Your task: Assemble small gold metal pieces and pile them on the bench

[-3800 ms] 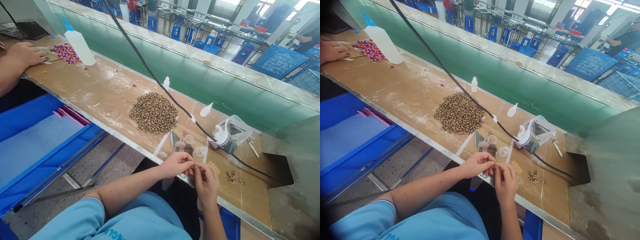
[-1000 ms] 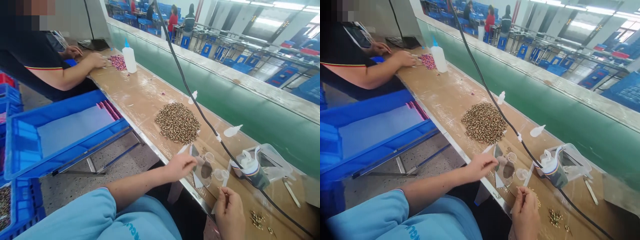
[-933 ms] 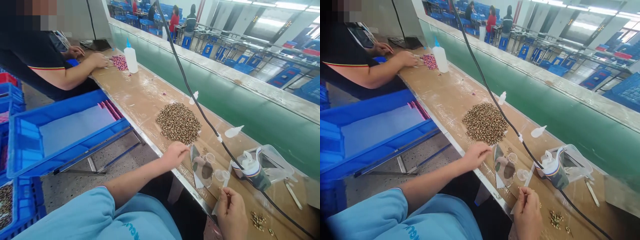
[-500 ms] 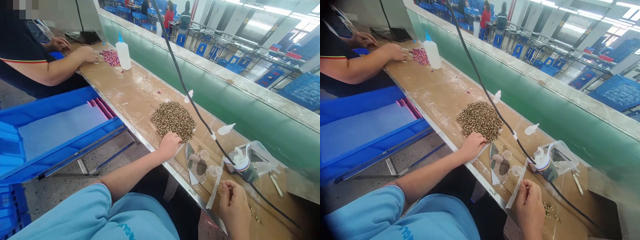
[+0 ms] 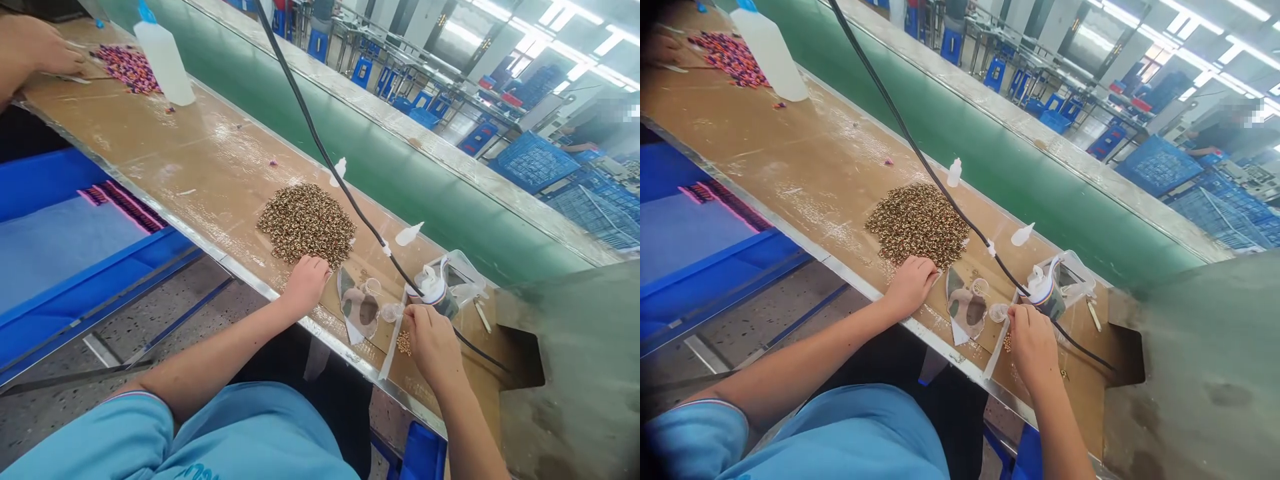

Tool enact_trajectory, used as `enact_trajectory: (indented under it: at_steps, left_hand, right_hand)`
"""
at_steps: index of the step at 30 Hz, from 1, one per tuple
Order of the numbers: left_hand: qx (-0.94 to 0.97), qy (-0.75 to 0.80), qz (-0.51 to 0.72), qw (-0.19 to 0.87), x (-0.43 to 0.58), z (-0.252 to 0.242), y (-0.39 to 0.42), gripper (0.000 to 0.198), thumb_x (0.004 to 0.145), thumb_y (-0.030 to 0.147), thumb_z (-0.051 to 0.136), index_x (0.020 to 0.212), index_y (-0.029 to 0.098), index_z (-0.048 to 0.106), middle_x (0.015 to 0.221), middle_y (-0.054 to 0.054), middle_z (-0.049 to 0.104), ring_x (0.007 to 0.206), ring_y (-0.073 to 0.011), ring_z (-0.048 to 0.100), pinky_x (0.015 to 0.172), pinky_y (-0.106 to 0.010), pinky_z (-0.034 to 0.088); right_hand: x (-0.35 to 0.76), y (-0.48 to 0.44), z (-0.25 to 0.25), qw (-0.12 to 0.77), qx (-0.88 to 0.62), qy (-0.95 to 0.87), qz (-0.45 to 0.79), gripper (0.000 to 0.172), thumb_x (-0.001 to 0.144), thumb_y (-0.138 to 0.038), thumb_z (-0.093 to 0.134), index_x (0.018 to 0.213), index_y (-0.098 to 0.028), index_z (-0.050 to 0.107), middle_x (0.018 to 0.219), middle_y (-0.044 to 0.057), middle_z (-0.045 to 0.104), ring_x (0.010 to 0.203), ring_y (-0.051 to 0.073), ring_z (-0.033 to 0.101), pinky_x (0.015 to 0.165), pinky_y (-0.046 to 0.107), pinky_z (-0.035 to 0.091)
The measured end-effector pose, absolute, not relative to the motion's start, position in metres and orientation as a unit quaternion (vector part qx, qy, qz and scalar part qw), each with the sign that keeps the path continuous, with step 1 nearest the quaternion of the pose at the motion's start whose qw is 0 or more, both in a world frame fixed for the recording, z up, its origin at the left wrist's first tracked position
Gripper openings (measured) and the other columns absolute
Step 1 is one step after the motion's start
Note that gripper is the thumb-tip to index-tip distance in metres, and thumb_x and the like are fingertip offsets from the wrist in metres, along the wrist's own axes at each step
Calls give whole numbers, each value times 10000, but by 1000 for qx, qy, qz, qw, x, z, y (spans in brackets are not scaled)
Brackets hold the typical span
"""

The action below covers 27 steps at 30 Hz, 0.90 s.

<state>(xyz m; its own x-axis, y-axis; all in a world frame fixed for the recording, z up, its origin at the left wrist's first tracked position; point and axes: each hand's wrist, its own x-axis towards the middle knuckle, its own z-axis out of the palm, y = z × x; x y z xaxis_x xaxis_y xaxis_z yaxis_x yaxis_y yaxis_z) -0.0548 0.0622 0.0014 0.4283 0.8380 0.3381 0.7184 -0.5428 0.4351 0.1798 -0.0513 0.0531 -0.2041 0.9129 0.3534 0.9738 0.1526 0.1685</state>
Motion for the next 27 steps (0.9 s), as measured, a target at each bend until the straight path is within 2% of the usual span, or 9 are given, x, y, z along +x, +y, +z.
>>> enact_trajectory:
  at_steps: [7,12,16,27]
  left_hand:
    - [821,464,296,150,-56,-4,61,124,857,154,452,741,183,484,761,-50,576,769,-201,491,713,-322,403]
    - [814,472,297,163,-57,-1,60,64,845,140,462,841,163,521,817,-64,602,797,-207,509,734,-330,415]
    - [819,463,304,153,-57,-2,59,140,854,129,437,929,158,551,876,-72,620,843,-209,521,772,-335,416]
    - [802,432,387,144,-59,-9,60,185,863,129,441,894,151,621,841,-72,626,818,-195,530,754,-326,450]
  right_hand:
    - [184,-43,61,13,-559,-801,-211,288,939,-205,298,769,-179,528,742,52,572,695,171,487,709,287,316]
    - [186,-42,66,-14,-537,-818,-206,286,935,-181,295,763,-181,523,736,52,562,696,176,463,704,293,301]
    - [184,-42,67,-34,-528,-821,-213,269,912,-132,302,758,-183,515,726,50,545,700,179,454,704,295,297]
    - [178,-43,73,-68,-529,-818,-216,197,843,-47,384,763,-182,502,724,44,534,695,172,454,712,288,304]
